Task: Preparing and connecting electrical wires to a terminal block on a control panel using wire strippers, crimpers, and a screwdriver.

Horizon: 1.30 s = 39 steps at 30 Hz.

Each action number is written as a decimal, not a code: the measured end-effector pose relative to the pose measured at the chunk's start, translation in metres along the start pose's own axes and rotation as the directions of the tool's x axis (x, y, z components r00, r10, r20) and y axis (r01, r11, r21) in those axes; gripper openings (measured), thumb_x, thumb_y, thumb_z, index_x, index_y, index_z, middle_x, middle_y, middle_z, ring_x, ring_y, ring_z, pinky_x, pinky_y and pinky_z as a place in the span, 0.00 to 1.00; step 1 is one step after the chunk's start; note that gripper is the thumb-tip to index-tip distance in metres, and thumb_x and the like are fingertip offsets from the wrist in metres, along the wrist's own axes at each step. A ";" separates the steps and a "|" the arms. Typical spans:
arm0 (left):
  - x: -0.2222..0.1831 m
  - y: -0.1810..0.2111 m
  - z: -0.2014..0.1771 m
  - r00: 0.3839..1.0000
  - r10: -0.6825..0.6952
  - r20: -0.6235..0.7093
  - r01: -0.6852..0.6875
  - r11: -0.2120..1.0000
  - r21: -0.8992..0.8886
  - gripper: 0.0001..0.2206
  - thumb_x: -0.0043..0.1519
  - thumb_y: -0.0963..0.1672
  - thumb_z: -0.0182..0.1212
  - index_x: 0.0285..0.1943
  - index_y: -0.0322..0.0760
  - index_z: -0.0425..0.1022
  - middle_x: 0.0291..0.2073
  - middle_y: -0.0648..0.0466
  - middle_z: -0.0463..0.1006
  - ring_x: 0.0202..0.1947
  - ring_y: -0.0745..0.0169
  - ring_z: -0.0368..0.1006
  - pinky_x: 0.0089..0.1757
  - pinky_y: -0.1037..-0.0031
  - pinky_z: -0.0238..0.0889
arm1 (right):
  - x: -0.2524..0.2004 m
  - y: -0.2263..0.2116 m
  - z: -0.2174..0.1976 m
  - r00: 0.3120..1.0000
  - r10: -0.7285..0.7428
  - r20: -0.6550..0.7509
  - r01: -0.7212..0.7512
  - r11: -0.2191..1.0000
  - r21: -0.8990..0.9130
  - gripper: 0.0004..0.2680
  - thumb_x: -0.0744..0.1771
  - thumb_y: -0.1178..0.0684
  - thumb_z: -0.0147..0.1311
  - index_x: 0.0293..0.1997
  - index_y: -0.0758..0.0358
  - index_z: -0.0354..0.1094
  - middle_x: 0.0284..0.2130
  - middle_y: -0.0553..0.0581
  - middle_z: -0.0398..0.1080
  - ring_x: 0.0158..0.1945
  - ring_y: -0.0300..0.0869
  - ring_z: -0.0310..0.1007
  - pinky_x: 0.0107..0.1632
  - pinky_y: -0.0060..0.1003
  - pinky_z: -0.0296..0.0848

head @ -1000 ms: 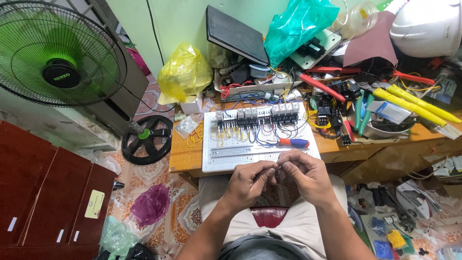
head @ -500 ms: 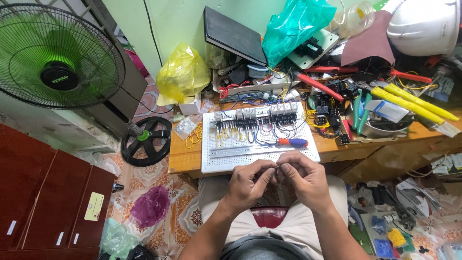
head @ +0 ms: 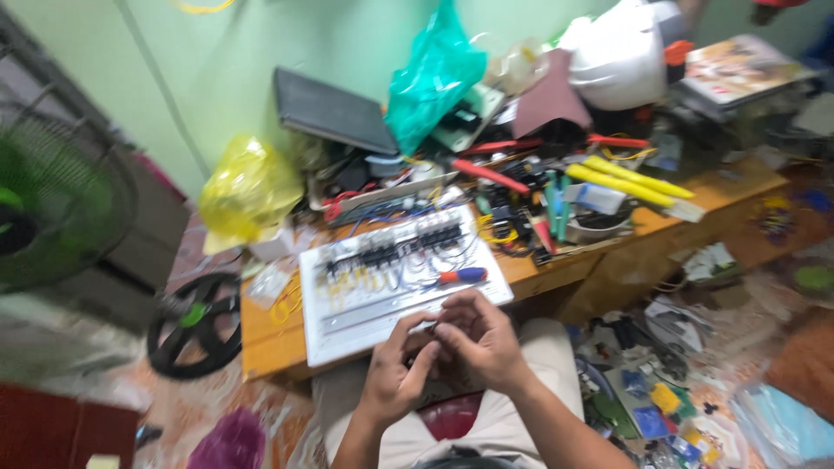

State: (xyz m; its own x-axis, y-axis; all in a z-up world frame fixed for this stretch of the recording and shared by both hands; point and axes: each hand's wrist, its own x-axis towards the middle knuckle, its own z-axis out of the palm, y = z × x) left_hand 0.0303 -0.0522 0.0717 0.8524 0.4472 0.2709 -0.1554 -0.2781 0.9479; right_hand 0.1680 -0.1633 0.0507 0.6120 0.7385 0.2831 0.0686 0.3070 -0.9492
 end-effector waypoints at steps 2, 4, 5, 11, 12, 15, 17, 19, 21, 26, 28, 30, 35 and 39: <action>-0.001 -0.007 0.002 0.999 0.034 0.020 -0.033 0.999 -0.040 0.13 0.66 0.41 0.57 0.60 0.37 0.71 0.27 0.54 0.81 0.23 0.67 0.73 0.29 0.76 0.68 | 0.000 0.000 -0.001 0.999 0.024 0.041 -0.030 0.990 0.135 0.10 0.66 0.62 0.60 0.50 0.64 0.64 0.35 0.57 0.75 0.30 0.39 0.75 0.31 0.31 0.77; -0.004 -0.016 0.003 1.000 -0.029 -0.005 0.029 0.998 -0.061 0.13 0.66 0.44 0.58 0.57 0.36 0.73 0.24 0.53 0.81 0.22 0.67 0.74 0.29 0.75 0.69 | -0.001 -0.002 -0.002 0.992 0.038 0.118 -0.052 0.992 0.114 0.09 0.67 0.59 0.61 0.48 0.64 0.64 0.37 0.57 0.72 0.32 0.39 0.74 0.32 0.31 0.77; -0.005 -0.020 0.005 1.000 -0.020 0.007 0.021 0.998 -0.064 0.13 0.66 0.44 0.58 0.57 0.36 0.73 0.24 0.53 0.81 0.22 0.67 0.74 0.29 0.75 0.69 | 0.002 -0.005 -0.009 0.994 0.031 0.106 -0.043 0.993 0.109 0.09 0.67 0.59 0.61 0.48 0.64 0.64 0.37 0.57 0.72 0.32 0.39 0.74 0.32 0.31 0.77; -0.020 -0.051 0.002 0.992 -0.118 -0.047 0.111 0.983 -0.144 0.12 0.64 0.43 0.60 0.54 0.35 0.75 0.27 0.50 0.88 0.20 0.67 0.75 0.26 0.77 0.75 | 0.049 -0.030 -0.097 0.996 -0.089 0.019 0.081 0.777 -0.624 0.10 0.65 0.51 0.58 0.50 0.56 0.69 0.43 0.53 0.73 0.39 0.38 0.73 0.41 0.30 0.77; -0.023 -0.056 0.000 0.948 -0.297 -0.115 0.272 0.942 -0.197 0.11 0.63 0.42 0.60 0.53 0.32 0.77 0.28 0.45 0.88 0.18 0.62 0.72 0.26 0.73 0.72 | 0.063 -0.045 -0.114 0.984 -0.161 -0.078 0.046 0.651 -0.758 0.09 0.66 0.53 0.55 0.50 0.59 0.69 0.45 0.55 0.72 0.45 0.41 0.71 0.47 0.34 0.74; -0.030 -0.067 -0.007 0.851 -0.484 -0.202 0.425 0.863 -0.274 0.11 0.62 0.42 0.62 0.51 0.30 0.80 0.28 0.40 0.89 0.16 0.57 0.70 0.26 0.70 0.68 | 0.115 -0.054 -0.199 0.959 -0.211 -0.191 -0.133 0.263 -0.955 0.14 0.65 0.56 0.52 0.56 0.58 0.65 0.51 0.56 0.67 0.54 0.45 0.65 0.55 0.40 0.69; -0.034 -0.077 -0.009 0.827 -0.511 -0.235 0.442 0.849 -0.288 0.11 0.62 0.42 0.64 0.51 0.31 0.80 0.28 0.40 0.89 0.16 0.56 0.70 0.25 0.70 0.67 | 0.146 -0.048 -0.249 0.956 -0.174 -0.237 -0.240 0.001 -0.971 0.20 0.62 0.58 0.53 0.62 0.54 0.61 0.55 0.56 0.62 0.56 0.47 0.61 0.57 0.42 0.65; -0.038 -0.091 -0.008 0.849 -0.454 -0.270 0.363 0.873 -0.325 0.11 0.60 0.42 0.65 0.49 0.30 0.81 0.25 0.38 0.89 0.13 0.56 0.69 0.23 0.70 0.67 | 0.170 -0.044 -0.281 0.909 0.133 -0.395 -0.340 -0.310 -0.888 0.31 0.61 0.48 0.62 0.72 0.50 0.50 0.65 0.62 0.57 0.65 0.57 0.59 0.63 0.60 0.61; -0.038 -0.081 -0.008 0.846 -0.471 -0.249 0.397 0.869 -0.294 0.11 0.60 0.42 0.65 0.49 0.32 0.81 0.26 0.41 0.90 0.14 0.57 0.71 0.24 0.72 0.66 | 0.176 -0.044 -0.279 0.891 0.208 -0.404 -0.333 -0.306 -0.892 0.30 0.62 0.52 0.59 0.73 0.53 0.48 0.62 0.66 0.60 0.64 0.60 0.63 0.61 0.61 0.65; -0.044 -0.088 -0.011 0.869 -0.440 -0.225 0.376 0.884 -0.277 0.11 0.60 0.43 0.65 0.49 0.33 0.82 0.24 0.42 0.91 0.15 0.58 0.72 0.25 0.70 0.70 | 0.189 -0.049 -0.274 0.848 0.303 -0.434 -0.330 -0.339 -0.881 0.23 0.66 0.56 0.52 0.71 0.57 0.54 0.60 0.67 0.66 0.59 0.59 0.74 0.56 0.53 0.76; -0.049 -0.094 -0.015 0.857 -0.438 -0.273 0.377 0.892 -0.249 0.11 0.59 0.43 0.67 0.47 0.35 0.84 0.24 0.45 0.93 0.14 0.65 0.70 0.24 0.74 0.66 | 0.191 -0.052 -0.279 0.907 0.182 -0.381 -0.241 -0.517 -0.821 0.16 0.68 0.55 0.51 0.64 0.53 0.63 0.52 0.61 0.71 0.52 0.53 0.79 0.49 0.49 0.79; -0.047 -0.074 -0.021 0.818 -0.475 -0.326 0.422 0.879 -0.223 0.11 0.59 0.45 0.67 0.48 0.36 0.84 0.25 0.46 0.93 0.22 0.64 0.77 0.34 0.73 0.70 | 0.182 -0.082 -0.266 0.898 0.196 -0.394 -0.246 -0.517 -0.819 0.18 0.67 0.53 0.55 0.66 0.53 0.61 0.52 0.60 0.72 0.52 0.51 0.78 0.50 0.47 0.78; -0.041 -0.064 -0.032 0.813 -0.429 -0.394 0.358 0.902 -0.242 0.13 0.60 0.46 0.63 0.49 0.35 0.81 0.26 0.46 0.91 0.26 0.60 0.76 0.36 0.71 0.73 | 0.148 -0.100 -0.294 0.879 0.128 -0.459 -0.396 -0.340 -0.853 0.22 0.65 0.52 0.52 0.70 0.44 0.61 0.57 0.58 0.71 0.55 0.55 0.77 0.50 0.53 0.77; -0.023 -0.059 -0.032 0.865 -0.349 -0.360 0.223 0.911 -0.347 0.11 0.63 0.44 0.60 0.52 0.34 0.75 0.30 0.44 0.89 0.24 0.56 0.77 0.34 0.69 0.74 | 0.086 -0.118 -0.226 0.808 0.092 -0.581 -0.561 0.421 -0.713 0.18 0.66 0.55 0.52 0.65 0.57 0.63 0.49 0.65 0.71 0.45 0.61 0.72 0.44 0.56 0.72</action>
